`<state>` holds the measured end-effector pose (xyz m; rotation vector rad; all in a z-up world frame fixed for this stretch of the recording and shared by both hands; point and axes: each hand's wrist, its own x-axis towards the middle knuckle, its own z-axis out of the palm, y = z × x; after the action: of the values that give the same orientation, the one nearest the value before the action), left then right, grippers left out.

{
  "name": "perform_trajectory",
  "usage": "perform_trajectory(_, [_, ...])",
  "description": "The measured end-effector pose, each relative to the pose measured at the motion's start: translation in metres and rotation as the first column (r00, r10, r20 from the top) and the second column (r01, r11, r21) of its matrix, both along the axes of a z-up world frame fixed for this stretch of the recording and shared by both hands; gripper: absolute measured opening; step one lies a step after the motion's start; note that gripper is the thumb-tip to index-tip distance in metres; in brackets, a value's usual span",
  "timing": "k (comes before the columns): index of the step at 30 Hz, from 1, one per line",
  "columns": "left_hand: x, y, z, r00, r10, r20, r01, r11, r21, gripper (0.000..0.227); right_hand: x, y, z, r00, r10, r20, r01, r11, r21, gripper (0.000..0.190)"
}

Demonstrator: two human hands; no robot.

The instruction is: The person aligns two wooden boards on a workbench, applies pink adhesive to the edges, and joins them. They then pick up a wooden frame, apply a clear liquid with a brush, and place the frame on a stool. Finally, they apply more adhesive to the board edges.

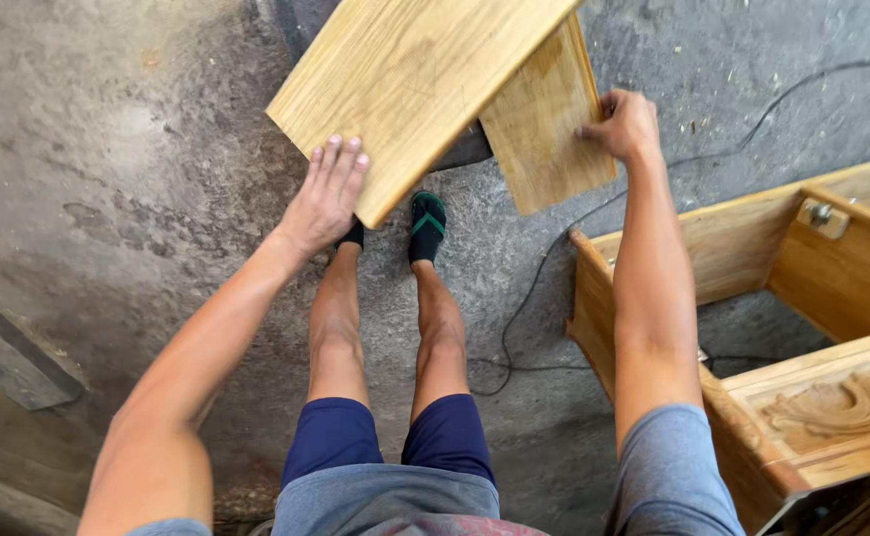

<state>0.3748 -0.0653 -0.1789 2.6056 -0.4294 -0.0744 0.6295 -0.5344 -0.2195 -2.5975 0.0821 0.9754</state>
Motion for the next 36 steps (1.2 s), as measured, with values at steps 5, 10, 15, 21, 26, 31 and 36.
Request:
perform_trajectory(5, [0.029, 0.035, 0.066, 0.917, 0.36, -0.174, -0.399, 0.803, -0.442, 0.056, -0.042, 0.025, 0.067, 0.963, 0.101, 0.25, -0.11, 0.994, 0.022, 0.045])
perform_trajectory(10, [0.039, 0.052, 0.081, 0.614, 0.453, -0.646, -0.774, 0.503, -0.384, 0.043, -0.105, 0.087, 0.126, 0.901, 0.057, 0.431, -0.097, 0.993, 0.071, 0.029])
perform_trajectory(15, [0.03, 0.057, 0.072, 0.905, 0.391, -0.167, -0.419, 0.757, -0.501, 0.061, -0.12, 0.113, 0.147, 0.83, 0.168, 0.531, -0.197, 0.98, -0.002, 0.024])
perform_trajectory(21, [0.031, 0.058, 0.072, 0.911, 0.38, -0.162, -0.408, 0.768, -0.495, 0.068, -0.115, 0.112, 0.146, 0.751, 0.251, 0.611, -0.243, 0.965, -0.099, 0.024])
perform_trajectory(26, [0.031, 0.059, 0.073, 0.918, 0.356, -0.176, -0.395, 0.778, -0.489, 0.07, -0.116, 0.108, 0.14, 0.737, 0.323, 0.594, -0.271, 0.946, -0.178, 0.021])
perform_trajectory(31, [0.036, 0.063, 0.077, 0.935, 0.328, -0.136, -0.354, 0.825, -0.44, 0.075, -0.112, 0.11, 0.139, 0.782, 0.295, 0.549, -0.253, 0.955, -0.153, 0.024])
perform_trajectory(36, [0.04, 0.059, 0.081, 0.899, 0.37, -0.232, -0.437, 0.78, -0.447, 0.077, -0.109, 0.122, 0.155, 0.814, 0.289, 0.504, -0.232, 0.957, -0.174, 0.028])
